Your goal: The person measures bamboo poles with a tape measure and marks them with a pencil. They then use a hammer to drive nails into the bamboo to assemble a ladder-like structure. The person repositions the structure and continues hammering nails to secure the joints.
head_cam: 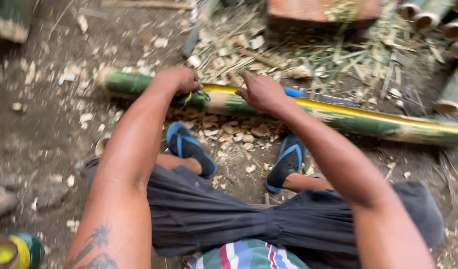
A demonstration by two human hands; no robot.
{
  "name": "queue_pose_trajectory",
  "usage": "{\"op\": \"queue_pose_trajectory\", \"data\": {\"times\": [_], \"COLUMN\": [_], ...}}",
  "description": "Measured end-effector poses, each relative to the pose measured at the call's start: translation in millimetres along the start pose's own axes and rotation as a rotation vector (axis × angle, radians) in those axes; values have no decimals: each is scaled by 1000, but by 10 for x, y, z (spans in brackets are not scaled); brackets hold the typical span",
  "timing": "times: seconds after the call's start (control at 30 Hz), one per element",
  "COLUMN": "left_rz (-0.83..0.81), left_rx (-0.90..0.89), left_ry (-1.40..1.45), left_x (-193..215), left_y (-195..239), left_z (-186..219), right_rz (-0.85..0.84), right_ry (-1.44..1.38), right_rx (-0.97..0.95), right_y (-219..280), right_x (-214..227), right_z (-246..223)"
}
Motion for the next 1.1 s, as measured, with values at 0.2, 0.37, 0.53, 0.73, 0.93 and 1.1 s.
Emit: {"op": "queue_pose_trajectory", "data": {"times": [0.2,0.37,0.53,0.73,0.93,1.1], "left_rz": [55,208,338,272,170,267], "left_rx": [237,555,746,803,837,761], "left_ry": [-6,-31,9,17,15,-120], "left_x": [-222,-578,-1038,-1264,-1326,-1250], "left_y": [111,-70,-429,-803,-1092,-979], "left_z": [-1716,-3114,-3918,-4220,-4187,-4053], "right_rz": [-6,-18,-32,14,8,60], "right_ry": [22,62,24,45,53,-98], "right_rx": [45,27,-2,-49,-60,-23], "right_y": [-879,-1507,-1873,-1910,-1956,-1775], "right_x": [-1249,-1777,-2143,-2341,-2365,-2335], "right_z": [-599,-827,-953,-988,-999,-941]}}
Point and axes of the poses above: each hand's wrist, its own y-axis away from the middle knuckle, its own x-axis out of the back of the hand, z = x × y, the point moved 4 cm from there along -y, towards the middle knuckle, and after that the axes turned 4 degrees about -y, right-handed, at the moved point
